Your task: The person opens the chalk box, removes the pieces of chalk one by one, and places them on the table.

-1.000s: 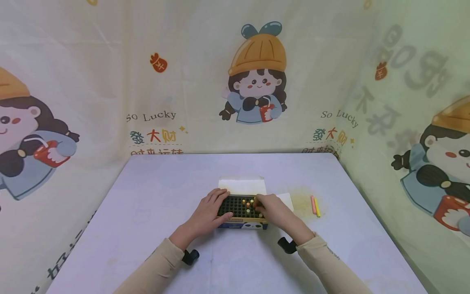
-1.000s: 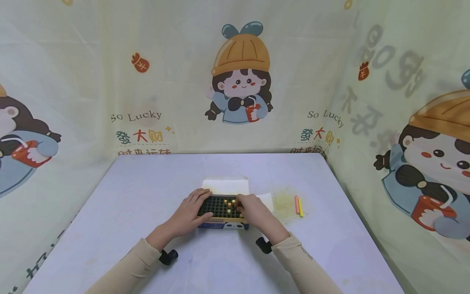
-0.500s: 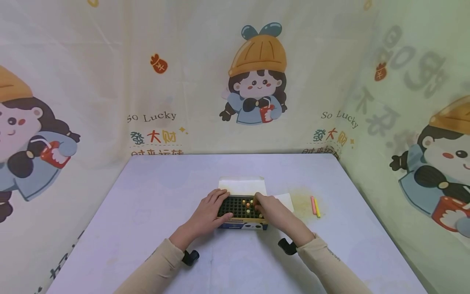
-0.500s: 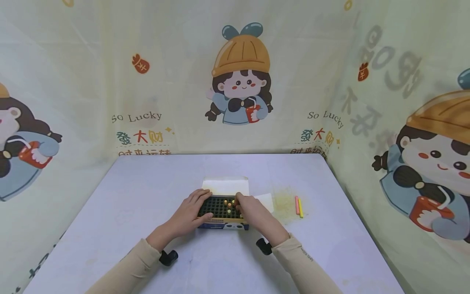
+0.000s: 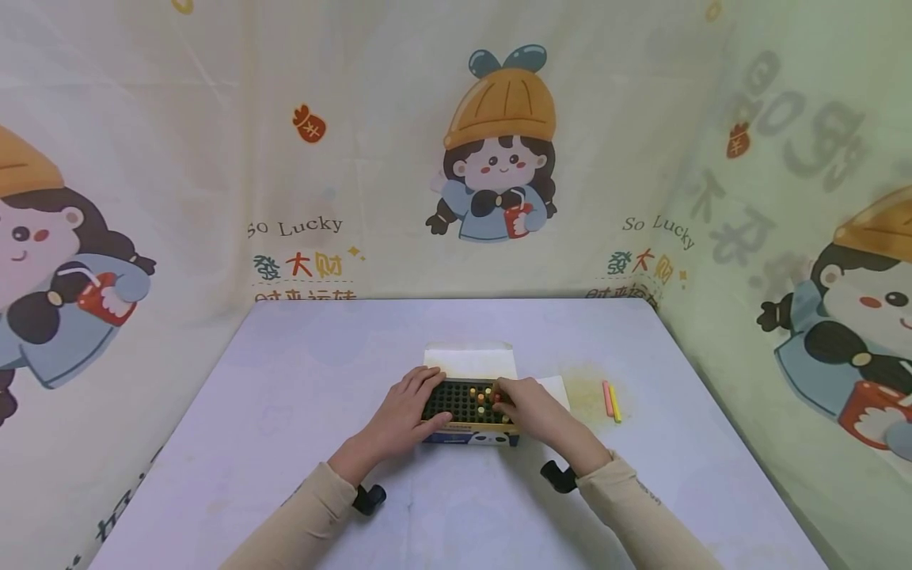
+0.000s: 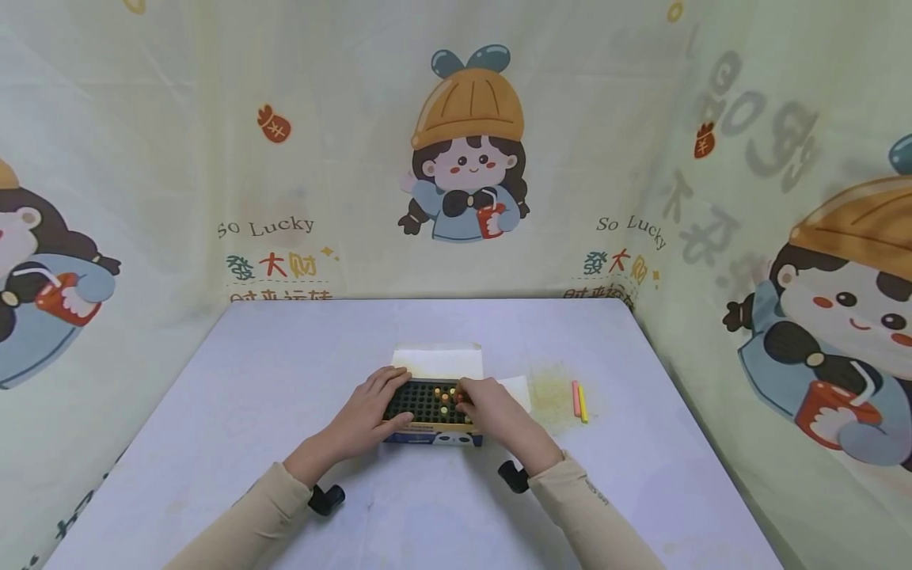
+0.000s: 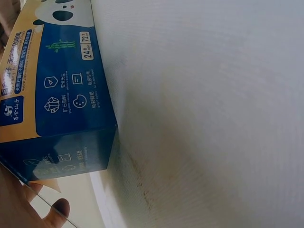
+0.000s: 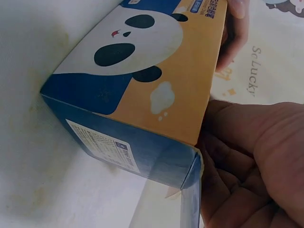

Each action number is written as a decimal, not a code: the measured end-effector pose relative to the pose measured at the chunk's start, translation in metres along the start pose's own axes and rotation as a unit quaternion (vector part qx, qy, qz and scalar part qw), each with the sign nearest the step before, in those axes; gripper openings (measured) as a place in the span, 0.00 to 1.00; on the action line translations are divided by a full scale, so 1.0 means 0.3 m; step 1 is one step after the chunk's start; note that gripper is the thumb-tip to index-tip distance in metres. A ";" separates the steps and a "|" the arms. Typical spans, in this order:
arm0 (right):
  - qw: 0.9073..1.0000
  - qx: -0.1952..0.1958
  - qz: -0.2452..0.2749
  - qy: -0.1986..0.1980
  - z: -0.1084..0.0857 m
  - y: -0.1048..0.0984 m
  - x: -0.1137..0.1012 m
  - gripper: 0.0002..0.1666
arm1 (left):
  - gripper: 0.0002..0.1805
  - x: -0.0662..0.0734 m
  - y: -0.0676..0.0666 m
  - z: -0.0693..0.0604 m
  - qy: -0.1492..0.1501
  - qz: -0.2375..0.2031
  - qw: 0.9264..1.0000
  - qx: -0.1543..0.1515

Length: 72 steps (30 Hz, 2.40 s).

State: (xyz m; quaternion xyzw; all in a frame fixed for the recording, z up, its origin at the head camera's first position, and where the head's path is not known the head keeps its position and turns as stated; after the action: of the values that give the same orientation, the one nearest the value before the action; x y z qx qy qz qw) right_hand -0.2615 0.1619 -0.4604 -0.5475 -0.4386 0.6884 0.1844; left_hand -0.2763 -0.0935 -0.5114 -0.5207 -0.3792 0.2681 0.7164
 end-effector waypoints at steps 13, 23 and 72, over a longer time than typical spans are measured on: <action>1.000 0.006 -0.003 -0.001 0.005 0.003 -0.005 0.05 | 0.42 -0.002 -0.008 -0.002 0.006 -0.007 1.000 0.002; 1.000 0.013 -0.016 -0.014 -0.003 0.006 -0.012 0.03 | 0.42 -0.005 -0.004 0.001 0.006 -0.005 1.000 0.001; 0.968 0.181 0.163 0.056 -0.025 -0.070 0.119 0.09 | 0.42 0.003 0.004 -0.012 0.002 -0.010 1.000 0.010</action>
State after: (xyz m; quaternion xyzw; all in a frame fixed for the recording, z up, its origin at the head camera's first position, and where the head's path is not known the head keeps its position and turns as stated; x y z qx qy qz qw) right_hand -0.2714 0.2026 -0.4646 -0.6067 -0.2006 0.7455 0.1895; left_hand -0.2730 -0.0943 -0.5130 -0.5100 -0.3801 0.2632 0.7254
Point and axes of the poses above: each hand's wrist, its own z-axis towards the middle knuckle, its own y-axis out of the palm, x = y × z, the point moved 1 cm from there along z, towards the middle knuckle, and after that the axes turned 6 degrees about z, right-handed, at the moved point
